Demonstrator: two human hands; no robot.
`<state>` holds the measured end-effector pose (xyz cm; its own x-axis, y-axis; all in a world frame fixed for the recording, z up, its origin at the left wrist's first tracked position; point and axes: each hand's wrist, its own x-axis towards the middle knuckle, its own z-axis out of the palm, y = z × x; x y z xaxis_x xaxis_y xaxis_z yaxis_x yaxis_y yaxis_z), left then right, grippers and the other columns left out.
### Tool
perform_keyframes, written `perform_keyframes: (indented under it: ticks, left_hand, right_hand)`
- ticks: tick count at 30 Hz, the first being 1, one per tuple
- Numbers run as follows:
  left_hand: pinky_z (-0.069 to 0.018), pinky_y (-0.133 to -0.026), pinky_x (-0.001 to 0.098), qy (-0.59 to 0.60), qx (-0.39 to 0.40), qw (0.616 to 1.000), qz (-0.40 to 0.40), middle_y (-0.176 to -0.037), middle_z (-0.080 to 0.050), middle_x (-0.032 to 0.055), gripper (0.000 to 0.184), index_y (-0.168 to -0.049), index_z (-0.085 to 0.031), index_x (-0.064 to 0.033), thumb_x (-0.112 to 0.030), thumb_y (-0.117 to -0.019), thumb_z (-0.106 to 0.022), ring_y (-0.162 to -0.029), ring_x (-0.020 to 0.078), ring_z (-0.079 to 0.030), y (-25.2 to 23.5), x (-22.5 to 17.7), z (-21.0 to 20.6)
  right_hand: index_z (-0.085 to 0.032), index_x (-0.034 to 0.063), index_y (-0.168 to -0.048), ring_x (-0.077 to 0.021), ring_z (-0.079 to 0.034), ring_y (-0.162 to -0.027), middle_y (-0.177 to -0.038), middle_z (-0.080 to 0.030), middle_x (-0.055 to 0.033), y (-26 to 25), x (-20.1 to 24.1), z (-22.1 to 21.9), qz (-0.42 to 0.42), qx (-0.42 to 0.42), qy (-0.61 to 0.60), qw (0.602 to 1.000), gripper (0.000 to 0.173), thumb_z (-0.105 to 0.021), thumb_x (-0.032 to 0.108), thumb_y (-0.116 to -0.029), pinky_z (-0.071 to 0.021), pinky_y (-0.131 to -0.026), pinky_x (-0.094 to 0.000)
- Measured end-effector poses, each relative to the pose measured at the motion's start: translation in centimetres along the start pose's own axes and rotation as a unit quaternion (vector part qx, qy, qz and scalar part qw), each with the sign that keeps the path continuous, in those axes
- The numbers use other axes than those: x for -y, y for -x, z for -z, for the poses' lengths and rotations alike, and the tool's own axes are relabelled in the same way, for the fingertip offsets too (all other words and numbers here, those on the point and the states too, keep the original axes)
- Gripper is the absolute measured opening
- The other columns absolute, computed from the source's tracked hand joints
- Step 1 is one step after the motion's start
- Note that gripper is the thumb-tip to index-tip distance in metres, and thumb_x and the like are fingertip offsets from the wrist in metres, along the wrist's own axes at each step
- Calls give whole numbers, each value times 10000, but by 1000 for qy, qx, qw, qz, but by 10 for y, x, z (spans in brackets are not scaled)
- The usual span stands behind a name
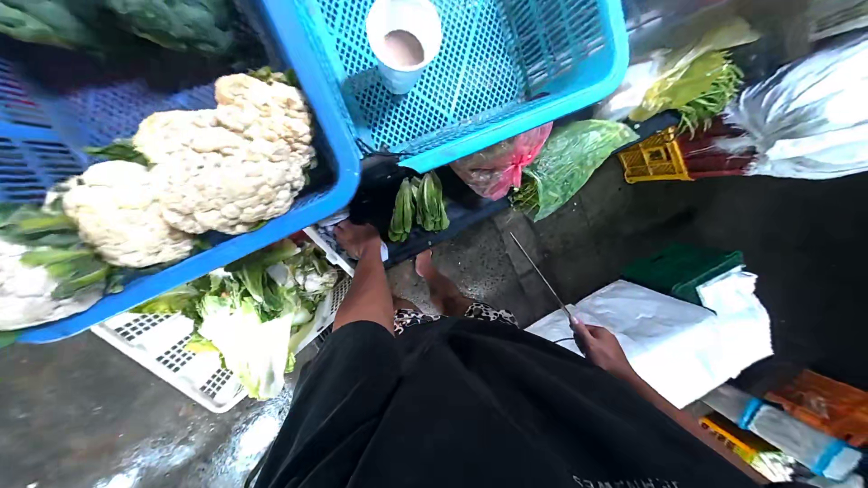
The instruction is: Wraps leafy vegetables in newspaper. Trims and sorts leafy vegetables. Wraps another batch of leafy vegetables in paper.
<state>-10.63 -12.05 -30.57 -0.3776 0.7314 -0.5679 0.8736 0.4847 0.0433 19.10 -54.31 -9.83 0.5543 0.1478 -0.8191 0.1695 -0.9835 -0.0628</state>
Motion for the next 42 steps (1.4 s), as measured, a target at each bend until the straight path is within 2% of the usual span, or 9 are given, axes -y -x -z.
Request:
perform_keyframes:
  ticks: [5, 9, 15, 20, 25, 31, 35, 40, 42]
  left_hand:
    - [-447, -1130, 480, -31, -18, 993, 111, -1586, -349, 300, 744, -1452, -441, 123, -385, -947, -642, -1452, 391, -419, -13, -1, -10]
    - [-541, -989, 549, -63, 26, 993, 97, -1336, -618, 265, 470, -1206, -665, 37, -359, -958, -614, -1251, 386, -616, -8, -1, -8]
    - [-517, -969, 619, 172, 53, 984, 11, -1226, -673, 254, 434, -1233, -676, -24, -363, -962, -689, -1147, 409, -648, 24, -13, 38]
    - [-580, -776, 389, 567, 190, 801, -7, -1092, -652, 163, 295, -1294, -572, 11, -146, -1045, -565, -848, 225, -654, 89, -17, 93]
    - [-584, -722, 373, 647, 280, 709, -32, -959, -674, 128, 294, -1220, -567, -39, -283, -1089, -467, -765, 211, -662, 149, 13, 188]
    - [-573, -751, 367, 690, 237, 665, -157, -962, -684, 105, 245, -1148, -642, -59, -206, -1053, -470, -794, 189, -654, 184, 81, 282]
    - [-564, -889, 409, 712, 157, 637, -253, -1117, -688, 141, 351, -1272, -611, -49, -200, -955, -595, -955, 219, -673, 184, 141, 319]
    - [-573, -866, 409, 783, -26, 576, -233, -1034, -708, 93, 216, -1072, -698, -73, -257, -960, -675, -923, 195, -676, 178, 207, 354]
    - [-550, -935, 493, 815, -38, 543, -200, -1141, -678, 132, 273, -1159, -616, -59, -299, -1041, -562, -1053, 262, -658, 168, 224, 362]
  right_hand:
    - [-593, 86, -692, -181, -506, -535, -575, -502, -29, -12, 14, 11, 28, 12, -20, 999, 642, -390, 576, -1054, -433, -556, -455]
    - [-597, 90, -697, -211, -545, -581, -601, -527, -42, -17, 26, 18, 52, 28, 10, 998, 647, -373, 587, -1046, -448, -591, -492]
    - [-638, 43, -775, -332, -627, -722, -701, -599, -143, -23, 53, 29, 100, 49, 80, 990, 711, -377, 656, -1024, -485, -690, -601]
    - [-703, 21, -931, -423, -678, -917, -880, -686, -226, -30, 104, 30, 161, 64, 135, 976, 826, -335, 759, -976, -503, -822, -666]
    - [-690, -8, -929, -433, -667, -886, -878, -668, -245, -44, 132, 27, 167, 61, 110, 978, 825, -364, 747, -989, -504, -792, -670]
    - [-689, -41, -964, -468, -663, -928, -925, -667, -293, -40, 178, 8, 228, 64, 170, 957, 861, -394, 768, -969, -499, -809, -687]
    - [-697, -51, -975, -481, -662, -981, -965, -678, -301, -23, 208, -14, 262, 70, 218, 937, 891, -376, 780, -965, -498, -842, -695]
    - [-702, -33, -940, -473, -663, -975, -946, -680, -288, 19, 251, -49, 317, 79, 258, 909, 852, -354, 743, -995, -492, -844, -696]
    - [-709, -26, -940, -469, -666, -964, -936, -684, -281, 40, 267, -64, 338, 83, 255, 902, 843, -352, 735, -1002, -493, -843, -695]
